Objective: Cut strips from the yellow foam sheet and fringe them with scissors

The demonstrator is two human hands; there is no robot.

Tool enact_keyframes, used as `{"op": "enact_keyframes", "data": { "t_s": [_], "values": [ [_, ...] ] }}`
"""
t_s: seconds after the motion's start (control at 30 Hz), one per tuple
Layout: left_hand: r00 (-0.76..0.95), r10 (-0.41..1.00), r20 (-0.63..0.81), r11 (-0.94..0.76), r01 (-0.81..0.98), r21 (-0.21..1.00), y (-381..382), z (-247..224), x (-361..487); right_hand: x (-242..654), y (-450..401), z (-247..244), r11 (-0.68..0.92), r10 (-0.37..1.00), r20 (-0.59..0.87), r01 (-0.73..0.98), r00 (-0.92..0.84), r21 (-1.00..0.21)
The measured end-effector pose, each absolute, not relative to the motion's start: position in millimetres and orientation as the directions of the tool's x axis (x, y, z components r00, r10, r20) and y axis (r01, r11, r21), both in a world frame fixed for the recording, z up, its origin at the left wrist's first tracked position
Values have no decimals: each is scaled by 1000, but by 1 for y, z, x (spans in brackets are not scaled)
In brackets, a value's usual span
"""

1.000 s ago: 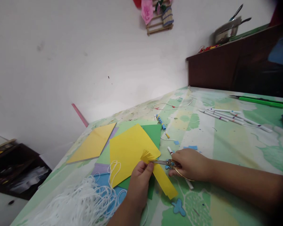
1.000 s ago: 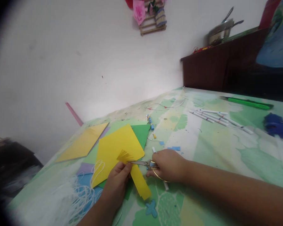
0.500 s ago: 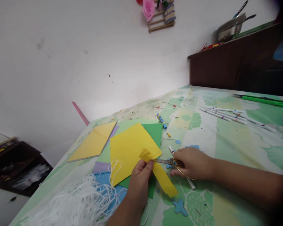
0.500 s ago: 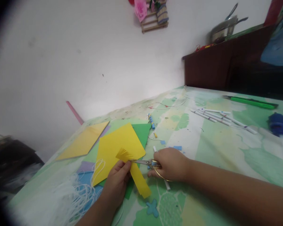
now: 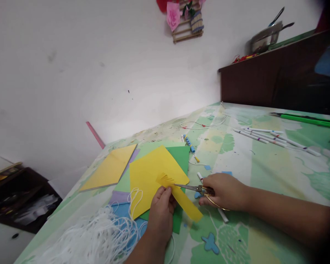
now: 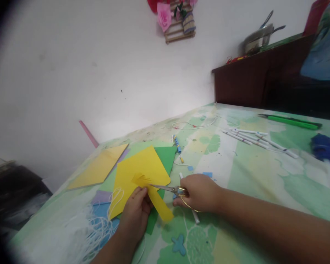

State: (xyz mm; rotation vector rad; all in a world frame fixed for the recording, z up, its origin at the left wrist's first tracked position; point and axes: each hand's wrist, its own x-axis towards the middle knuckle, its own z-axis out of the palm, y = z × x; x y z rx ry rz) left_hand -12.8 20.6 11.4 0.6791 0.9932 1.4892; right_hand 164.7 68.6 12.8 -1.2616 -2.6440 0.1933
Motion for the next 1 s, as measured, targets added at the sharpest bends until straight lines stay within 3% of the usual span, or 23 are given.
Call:
{"op": "enact_keyframes", "data": {
  "t_s": [0.27,0.7,1.0],
  "values": [
    [-181,971,-157,70,-414,908,19,10,-14,164,68,13,601,797,116,763,-592,-238],
    [-232,969,-82,-29,-437,899,22,10,-16,163,65,19,569,822,109,797,-559,-205],
    [-196,978,-74,-7,-382,924,24,2,-17,164,62,19,601,798,97,772,-595,-207]
  ]
}}
